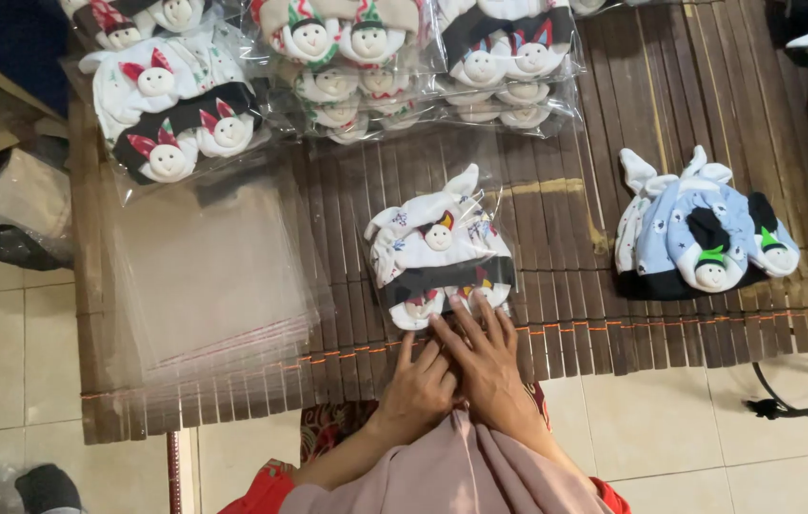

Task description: Folding baby hats and placing them into individual plastic bags for packaging.

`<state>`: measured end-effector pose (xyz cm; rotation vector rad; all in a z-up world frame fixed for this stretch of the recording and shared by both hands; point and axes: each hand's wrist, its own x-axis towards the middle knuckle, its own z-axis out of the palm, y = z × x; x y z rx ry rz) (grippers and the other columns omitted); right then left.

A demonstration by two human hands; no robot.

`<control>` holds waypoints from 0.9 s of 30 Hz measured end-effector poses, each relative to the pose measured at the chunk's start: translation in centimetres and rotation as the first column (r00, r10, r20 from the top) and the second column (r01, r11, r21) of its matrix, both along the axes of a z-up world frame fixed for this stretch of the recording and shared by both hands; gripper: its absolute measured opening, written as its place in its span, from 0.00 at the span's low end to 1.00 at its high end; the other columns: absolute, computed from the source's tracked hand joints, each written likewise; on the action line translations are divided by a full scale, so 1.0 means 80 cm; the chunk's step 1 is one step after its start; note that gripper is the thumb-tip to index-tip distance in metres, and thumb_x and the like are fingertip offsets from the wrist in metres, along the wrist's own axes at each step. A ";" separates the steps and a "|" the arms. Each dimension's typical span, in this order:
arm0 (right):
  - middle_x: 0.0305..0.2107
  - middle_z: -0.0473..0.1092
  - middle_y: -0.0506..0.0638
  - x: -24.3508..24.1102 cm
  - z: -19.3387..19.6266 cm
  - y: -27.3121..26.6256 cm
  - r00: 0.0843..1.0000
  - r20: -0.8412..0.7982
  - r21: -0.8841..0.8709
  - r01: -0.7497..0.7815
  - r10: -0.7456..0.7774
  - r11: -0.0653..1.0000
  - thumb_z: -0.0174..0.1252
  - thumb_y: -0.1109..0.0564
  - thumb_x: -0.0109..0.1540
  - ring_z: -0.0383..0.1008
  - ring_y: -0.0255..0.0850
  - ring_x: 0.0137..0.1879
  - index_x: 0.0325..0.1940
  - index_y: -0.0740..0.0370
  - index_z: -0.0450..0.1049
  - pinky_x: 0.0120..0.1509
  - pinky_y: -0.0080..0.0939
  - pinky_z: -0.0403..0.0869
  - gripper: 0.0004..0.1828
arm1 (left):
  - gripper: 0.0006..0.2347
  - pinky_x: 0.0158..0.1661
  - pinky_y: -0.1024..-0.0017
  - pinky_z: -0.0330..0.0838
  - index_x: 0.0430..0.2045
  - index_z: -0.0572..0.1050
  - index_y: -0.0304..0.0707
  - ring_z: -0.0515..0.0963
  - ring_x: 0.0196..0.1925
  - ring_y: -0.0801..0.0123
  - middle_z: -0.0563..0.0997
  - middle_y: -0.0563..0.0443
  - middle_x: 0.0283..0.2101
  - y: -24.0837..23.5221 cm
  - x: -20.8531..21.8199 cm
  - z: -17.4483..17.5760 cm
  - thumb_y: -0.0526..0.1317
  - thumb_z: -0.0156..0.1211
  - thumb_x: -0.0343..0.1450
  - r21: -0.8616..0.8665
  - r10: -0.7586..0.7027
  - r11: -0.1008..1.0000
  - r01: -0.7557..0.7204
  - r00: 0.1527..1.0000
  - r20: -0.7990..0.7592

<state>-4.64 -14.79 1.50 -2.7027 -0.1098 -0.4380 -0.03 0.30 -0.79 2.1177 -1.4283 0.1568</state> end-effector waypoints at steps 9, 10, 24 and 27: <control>0.77 0.45 0.59 0.016 -0.007 -0.011 0.983 -0.172 0.044 -0.054 0.061 0.998 0.53 0.56 0.60 0.32 0.66 0.83 0.76 0.42 0.60 0.78 0.74 0.37 0.38 | 0.03 0.61 0.43 0.65 0.24 0.76 0.34 0.75 0.44 0.53 0.78 0.40 0.34 0.004 0.003 0.001 0.33 0.59 0.68 -0.070 -0.012 0.997 0.017 0.998 0.069; 0.77 0.45 0.59 0.009 -0.003 -0.010 0.983 -0.171 0.042 -0.059 0.066 0.997 0.53 0.56 0.60 0.32 0.66 0.83 0.76 0.42 0.60 0.78 0.74 0.37 0.38 | 0.03 0.61 0.43 0.65 0.24 0.76 0.34 0.75 0.44 0.53 0.78 0.40 0.34 0.008 -0.002 0.001 0.33 0.59 0.68 -0.072 -0.007 0.997 0.012 0.997 0.071; 0.77 0.46 0.59 -0.004 0.004 -0.012 0.981 -0.154 0.008 -0.115 0.115 0.993 0.48 0.39 0.67 0.39 0.58 0.83 0.79 0.57 0.53 0.81 0.61 0.39 0.39 | 0.04 0.51 0.56 0.72 0.32 0.78 0.31 0.75 0.41 0.53 0.76 0.40 0.36 0.012 -0.013 -0.003 0.33 0.56 0.71 -0.182 -0.116 0.976 0.122 0.992 0.043; 0.77 0.48 0.59 -0.017 -0.013 -0.005 0.980 -0.164 0.000 -0.113 0.111 0.994 0.47 0.38 0.66 0.38 0.60 0.83 0.78 0.55 0.56 0.79 0.68 0.37 0.38 | 0.03 0.45 0.61 0.71 0.29 0.76 0.33 0.74 0.39 0.54 0.75 0.43 0.36 0.018 -0.015 -0.007 0.34 0.57 0.70 -0.184 -0.109 0.976 0.114 0.993 0.039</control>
